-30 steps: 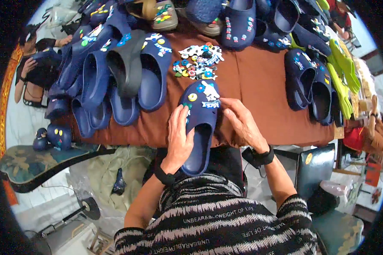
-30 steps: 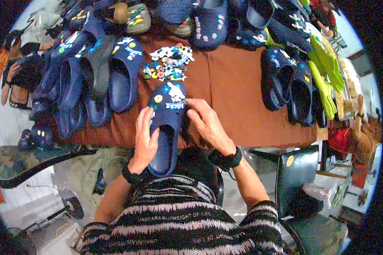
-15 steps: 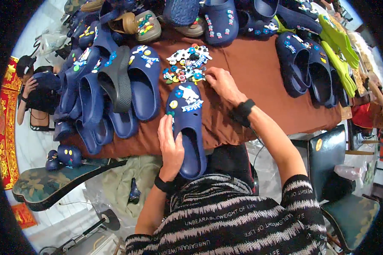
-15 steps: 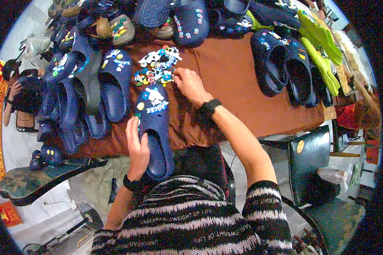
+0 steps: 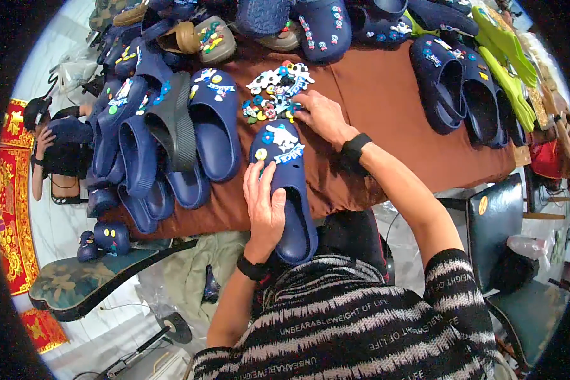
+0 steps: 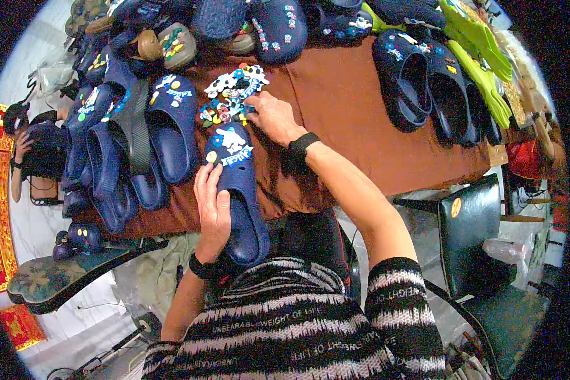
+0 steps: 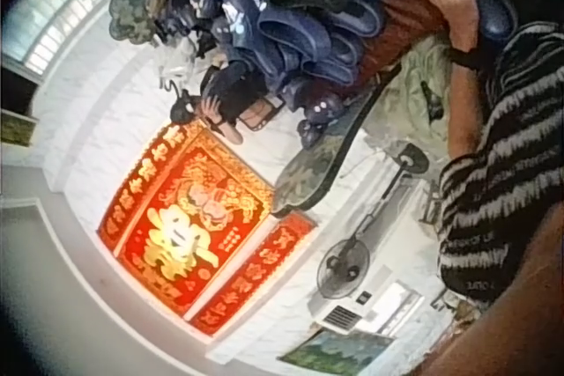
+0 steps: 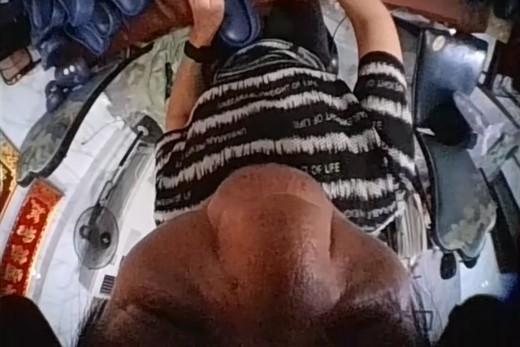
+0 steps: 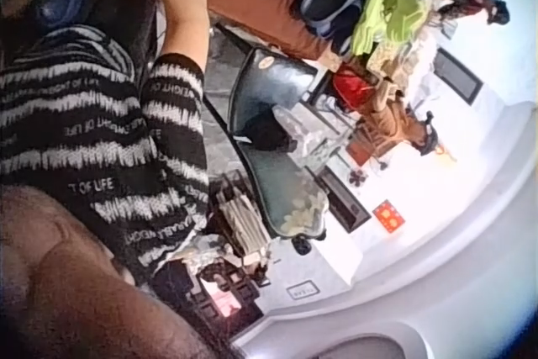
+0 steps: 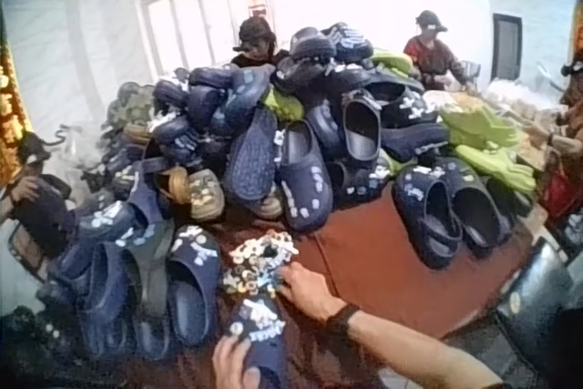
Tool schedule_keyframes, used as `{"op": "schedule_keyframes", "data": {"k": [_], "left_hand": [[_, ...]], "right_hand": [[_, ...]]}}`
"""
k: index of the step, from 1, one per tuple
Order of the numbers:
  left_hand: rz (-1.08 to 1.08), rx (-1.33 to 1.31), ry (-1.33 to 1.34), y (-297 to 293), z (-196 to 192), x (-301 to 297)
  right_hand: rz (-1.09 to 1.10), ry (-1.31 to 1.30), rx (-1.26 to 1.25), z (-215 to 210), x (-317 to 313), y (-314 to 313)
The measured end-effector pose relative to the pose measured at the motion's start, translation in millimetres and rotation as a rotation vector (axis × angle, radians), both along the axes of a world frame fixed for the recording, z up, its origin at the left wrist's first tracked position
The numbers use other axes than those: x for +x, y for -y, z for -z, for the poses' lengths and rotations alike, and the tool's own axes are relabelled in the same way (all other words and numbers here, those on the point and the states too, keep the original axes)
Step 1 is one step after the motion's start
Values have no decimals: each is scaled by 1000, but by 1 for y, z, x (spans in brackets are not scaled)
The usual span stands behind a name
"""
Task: Decorate shoes by attaching various charms to the holes on the top of the shoes.
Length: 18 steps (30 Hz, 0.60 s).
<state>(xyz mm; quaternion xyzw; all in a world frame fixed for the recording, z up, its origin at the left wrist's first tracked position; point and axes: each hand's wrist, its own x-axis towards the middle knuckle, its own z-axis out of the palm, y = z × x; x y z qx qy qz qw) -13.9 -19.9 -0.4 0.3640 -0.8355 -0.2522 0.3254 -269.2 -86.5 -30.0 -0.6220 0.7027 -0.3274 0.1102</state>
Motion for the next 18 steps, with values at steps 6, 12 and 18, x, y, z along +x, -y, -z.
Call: {"op": "schedule_keyframes", "data": {"k": [6,12,18], "left_hand": [[1,0,4,0,3,-1],[-3,7,-12,-1,-1,-2],[-13,12,-57,-1,3,1]], "right_hand": [[43,84,31,9,-3,3],[66,281,16,18,-13,4],[-27,662,11,6,-6,-25]]}}
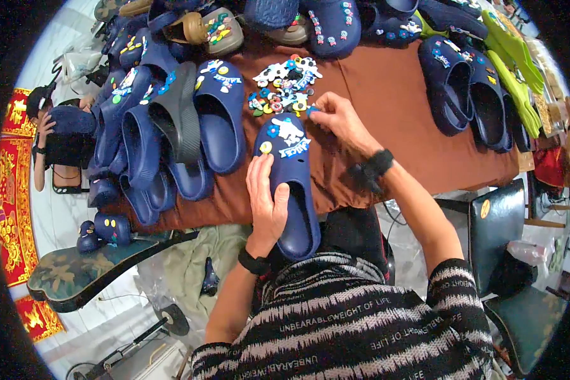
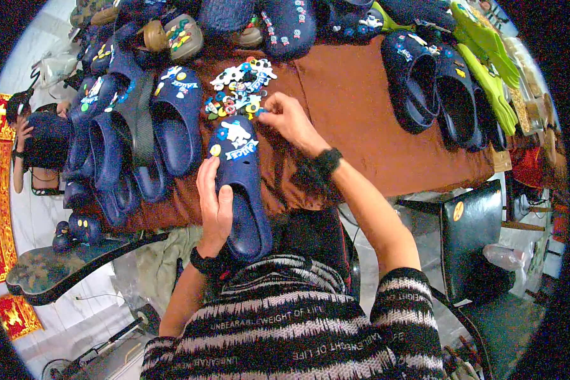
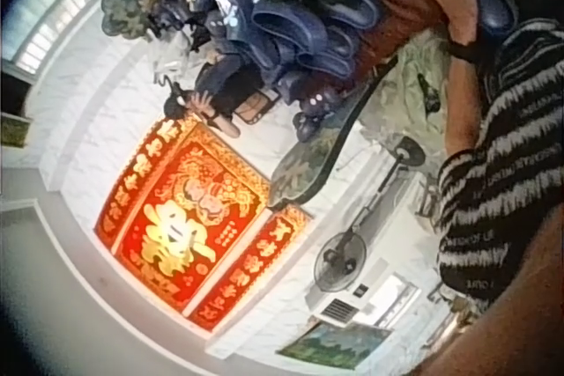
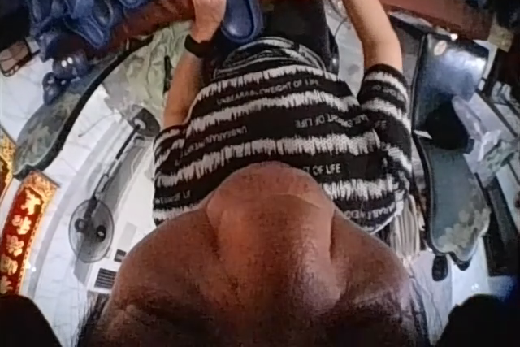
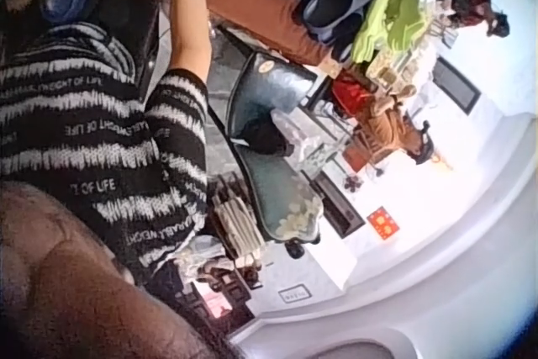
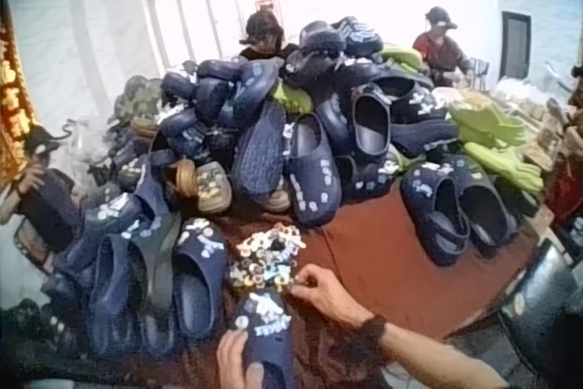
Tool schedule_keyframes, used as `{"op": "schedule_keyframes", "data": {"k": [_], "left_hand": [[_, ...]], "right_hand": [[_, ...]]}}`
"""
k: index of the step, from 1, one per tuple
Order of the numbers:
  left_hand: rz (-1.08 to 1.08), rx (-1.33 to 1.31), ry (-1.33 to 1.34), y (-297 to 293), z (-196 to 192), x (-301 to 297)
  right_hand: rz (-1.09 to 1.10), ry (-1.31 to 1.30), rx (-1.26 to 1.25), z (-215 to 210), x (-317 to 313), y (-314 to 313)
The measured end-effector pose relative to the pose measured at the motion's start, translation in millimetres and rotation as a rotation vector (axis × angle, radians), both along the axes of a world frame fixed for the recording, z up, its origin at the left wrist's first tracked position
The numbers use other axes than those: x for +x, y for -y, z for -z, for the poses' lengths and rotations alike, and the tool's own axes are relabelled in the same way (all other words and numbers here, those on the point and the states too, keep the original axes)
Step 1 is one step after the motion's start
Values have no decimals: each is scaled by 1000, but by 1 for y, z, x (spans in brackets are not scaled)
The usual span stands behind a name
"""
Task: Decorate shoes by attaching various charms to the holes on the top of the shoes.
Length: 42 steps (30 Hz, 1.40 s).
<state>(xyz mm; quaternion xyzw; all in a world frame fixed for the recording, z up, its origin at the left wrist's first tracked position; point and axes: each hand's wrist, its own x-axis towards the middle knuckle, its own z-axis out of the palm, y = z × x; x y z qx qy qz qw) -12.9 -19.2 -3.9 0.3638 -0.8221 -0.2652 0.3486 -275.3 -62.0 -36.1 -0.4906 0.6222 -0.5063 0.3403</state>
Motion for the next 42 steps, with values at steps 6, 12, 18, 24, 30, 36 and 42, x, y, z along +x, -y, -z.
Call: {"op": "schedule_keyframes", "data": {"k": [6,12,18,24,30,36,42], "left_hand": [[-43,159,-154,-1,1,0],[-47,141,-115,0,1,1],[-58,133,-142,-1,2,0],[-61,134,-124,0,-1,-2],[-65,148,-111,1,1,-1],[-48,124,-97,3,5,-1],[-49,104,-74,6,6,0]], "right_hand": [[-30,334,107,-29,41,-79],[-10,481,40,-26,66,-84],[-90,736,206,-32,54,-83],[-227,523,190,-37,46,-69],[-268,258,133,-44,41,-62],[-516,219,549,-61,22,-44],[-616,-16,598,-77,28,-28]]}}
